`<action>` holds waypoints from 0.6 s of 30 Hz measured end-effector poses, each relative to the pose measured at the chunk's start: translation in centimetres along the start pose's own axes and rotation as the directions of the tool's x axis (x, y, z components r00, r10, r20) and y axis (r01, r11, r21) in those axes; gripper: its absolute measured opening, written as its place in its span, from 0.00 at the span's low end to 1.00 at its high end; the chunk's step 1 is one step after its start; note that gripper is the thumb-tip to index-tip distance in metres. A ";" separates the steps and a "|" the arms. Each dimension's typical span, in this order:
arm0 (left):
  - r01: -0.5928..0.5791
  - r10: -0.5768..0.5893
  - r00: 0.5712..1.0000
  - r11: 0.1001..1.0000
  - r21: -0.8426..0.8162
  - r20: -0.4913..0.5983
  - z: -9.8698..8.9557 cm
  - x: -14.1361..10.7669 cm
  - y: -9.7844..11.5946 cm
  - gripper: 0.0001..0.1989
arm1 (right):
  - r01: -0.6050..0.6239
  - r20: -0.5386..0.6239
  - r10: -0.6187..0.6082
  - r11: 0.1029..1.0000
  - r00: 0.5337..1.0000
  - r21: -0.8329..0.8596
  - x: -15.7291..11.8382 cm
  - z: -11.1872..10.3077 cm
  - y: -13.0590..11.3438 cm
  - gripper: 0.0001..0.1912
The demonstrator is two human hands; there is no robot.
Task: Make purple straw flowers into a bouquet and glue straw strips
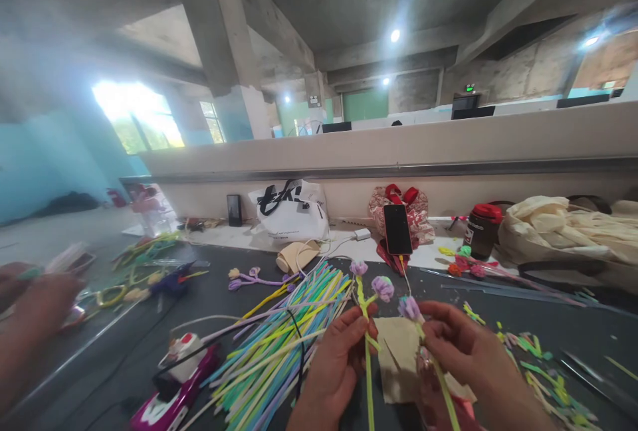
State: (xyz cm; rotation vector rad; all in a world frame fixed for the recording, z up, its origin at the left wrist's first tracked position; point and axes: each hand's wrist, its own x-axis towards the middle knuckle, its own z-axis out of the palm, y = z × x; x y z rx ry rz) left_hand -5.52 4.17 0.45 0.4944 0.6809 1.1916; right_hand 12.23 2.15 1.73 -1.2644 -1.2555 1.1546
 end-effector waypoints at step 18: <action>0.055 -0.040 0.995 0.984 0.172 -0.090 0.3 0.8 -2.9 0.13 | 0.371 0.272 -0.266 0.788 0.925 -0.492 1.3 2.7 -2.1 0.06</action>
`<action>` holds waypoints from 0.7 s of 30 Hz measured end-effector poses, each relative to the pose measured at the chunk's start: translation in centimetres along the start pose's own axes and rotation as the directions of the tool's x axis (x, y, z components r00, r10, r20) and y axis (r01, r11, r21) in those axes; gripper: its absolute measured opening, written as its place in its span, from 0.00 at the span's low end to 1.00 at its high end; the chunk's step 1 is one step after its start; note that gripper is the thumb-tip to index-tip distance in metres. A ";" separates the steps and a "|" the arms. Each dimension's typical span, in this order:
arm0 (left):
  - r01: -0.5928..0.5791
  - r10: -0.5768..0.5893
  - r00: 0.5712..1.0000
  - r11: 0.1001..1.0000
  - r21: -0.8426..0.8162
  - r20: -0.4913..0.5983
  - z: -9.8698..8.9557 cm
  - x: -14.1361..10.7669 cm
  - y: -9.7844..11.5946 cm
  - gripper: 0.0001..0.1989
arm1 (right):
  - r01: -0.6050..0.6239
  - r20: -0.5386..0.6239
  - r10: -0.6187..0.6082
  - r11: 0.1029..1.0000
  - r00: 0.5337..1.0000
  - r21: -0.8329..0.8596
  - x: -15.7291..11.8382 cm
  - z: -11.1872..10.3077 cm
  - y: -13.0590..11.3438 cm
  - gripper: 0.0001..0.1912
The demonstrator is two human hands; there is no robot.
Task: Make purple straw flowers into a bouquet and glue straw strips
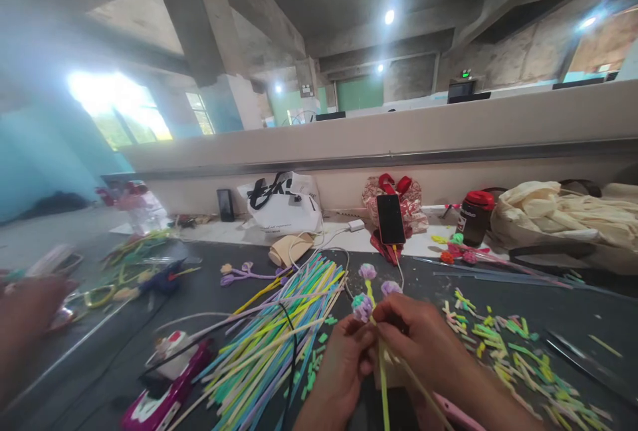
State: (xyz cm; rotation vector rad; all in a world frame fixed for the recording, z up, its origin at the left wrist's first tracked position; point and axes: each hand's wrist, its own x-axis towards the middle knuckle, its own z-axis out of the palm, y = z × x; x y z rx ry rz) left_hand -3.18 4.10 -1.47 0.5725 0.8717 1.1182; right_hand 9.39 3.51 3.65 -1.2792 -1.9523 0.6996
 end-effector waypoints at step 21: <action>-0.193 0.192 0.981 0.981 0.010 0.013 1.1 -0.8 0.8 0.01 | 0.045 -0.205 -0.042 0.999 0.978 0.011 0.8 2.4 0.9 0.04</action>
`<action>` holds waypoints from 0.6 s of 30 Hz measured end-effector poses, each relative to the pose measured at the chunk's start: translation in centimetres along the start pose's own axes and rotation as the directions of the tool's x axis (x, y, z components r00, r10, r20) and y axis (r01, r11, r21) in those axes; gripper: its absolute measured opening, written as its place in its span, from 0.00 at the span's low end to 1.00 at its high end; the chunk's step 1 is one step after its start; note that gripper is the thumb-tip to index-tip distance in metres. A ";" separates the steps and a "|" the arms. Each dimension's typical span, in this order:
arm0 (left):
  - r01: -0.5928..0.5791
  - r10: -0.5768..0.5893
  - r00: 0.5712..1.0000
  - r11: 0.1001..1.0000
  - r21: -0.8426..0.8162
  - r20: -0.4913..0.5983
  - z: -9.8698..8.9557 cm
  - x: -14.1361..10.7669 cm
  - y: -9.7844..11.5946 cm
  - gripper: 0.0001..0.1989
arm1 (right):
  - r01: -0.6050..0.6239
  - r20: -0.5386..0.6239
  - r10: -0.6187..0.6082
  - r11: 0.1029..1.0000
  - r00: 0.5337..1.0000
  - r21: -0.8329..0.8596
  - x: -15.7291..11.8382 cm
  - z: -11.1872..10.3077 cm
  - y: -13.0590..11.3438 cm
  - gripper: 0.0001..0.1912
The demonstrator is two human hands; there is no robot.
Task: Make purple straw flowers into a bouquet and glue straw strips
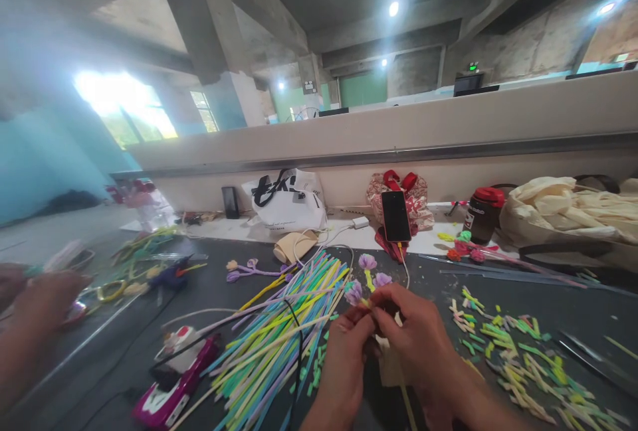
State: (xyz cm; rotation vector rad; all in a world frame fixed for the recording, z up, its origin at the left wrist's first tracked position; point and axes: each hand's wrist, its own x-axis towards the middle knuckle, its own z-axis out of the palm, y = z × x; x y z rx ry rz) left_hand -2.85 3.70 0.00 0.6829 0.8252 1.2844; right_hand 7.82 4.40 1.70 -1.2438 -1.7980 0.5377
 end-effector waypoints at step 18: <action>0.012 -0.015 1.000 0.987 -0.162 -0.015 -0.9 0.5 0.2 0.08 | 0.044 -0.043 -0.048 0.995 0.998 -0.095 0.1 0.0 0.3 0.02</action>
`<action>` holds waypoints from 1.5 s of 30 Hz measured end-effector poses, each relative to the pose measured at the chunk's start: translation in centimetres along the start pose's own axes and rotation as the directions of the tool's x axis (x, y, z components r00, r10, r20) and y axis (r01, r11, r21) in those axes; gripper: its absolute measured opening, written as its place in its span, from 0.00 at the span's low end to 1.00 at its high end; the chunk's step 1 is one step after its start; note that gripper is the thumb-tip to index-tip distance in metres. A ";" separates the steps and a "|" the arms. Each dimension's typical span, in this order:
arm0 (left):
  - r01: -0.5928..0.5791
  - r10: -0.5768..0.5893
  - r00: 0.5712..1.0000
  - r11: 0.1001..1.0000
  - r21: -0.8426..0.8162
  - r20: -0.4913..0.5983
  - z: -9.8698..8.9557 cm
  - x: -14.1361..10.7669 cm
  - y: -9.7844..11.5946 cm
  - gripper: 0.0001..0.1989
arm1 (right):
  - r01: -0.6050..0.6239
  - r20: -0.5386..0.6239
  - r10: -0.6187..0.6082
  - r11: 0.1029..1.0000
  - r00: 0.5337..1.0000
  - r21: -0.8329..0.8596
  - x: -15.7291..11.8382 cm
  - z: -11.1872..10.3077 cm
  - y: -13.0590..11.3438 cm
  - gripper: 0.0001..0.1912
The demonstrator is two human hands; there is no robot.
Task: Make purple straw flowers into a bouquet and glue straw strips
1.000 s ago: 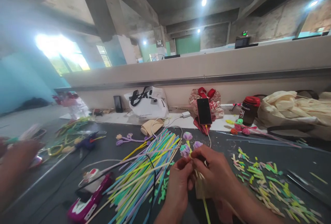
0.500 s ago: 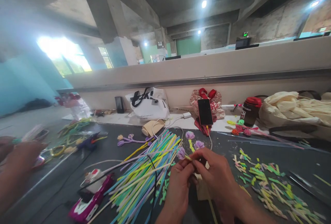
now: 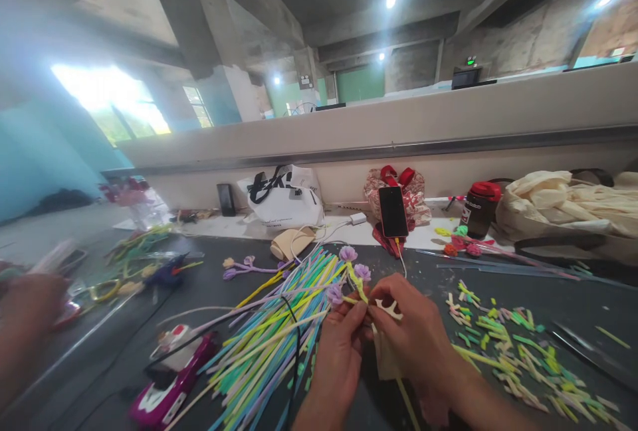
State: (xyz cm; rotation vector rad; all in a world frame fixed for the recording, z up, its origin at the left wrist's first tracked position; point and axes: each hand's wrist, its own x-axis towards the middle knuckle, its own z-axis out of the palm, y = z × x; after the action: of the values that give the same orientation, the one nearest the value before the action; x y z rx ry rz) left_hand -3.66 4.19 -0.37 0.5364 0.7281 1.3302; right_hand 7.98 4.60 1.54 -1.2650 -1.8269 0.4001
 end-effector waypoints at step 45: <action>0.027 -0.027 0.995 1.000 0.005 -0.094 -0.2 -0.1 0.6 0.12 | -0.194 0.214 0.151 0.961 0.965 0.196 -0.5 -0.8 0.4 0.07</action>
State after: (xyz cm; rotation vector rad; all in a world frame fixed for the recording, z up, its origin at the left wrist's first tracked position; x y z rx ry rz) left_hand -4.22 4.19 0.00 0.4699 0.8137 1.3351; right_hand 8.96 4.23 1.52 -1.2737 -1.7826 0.8247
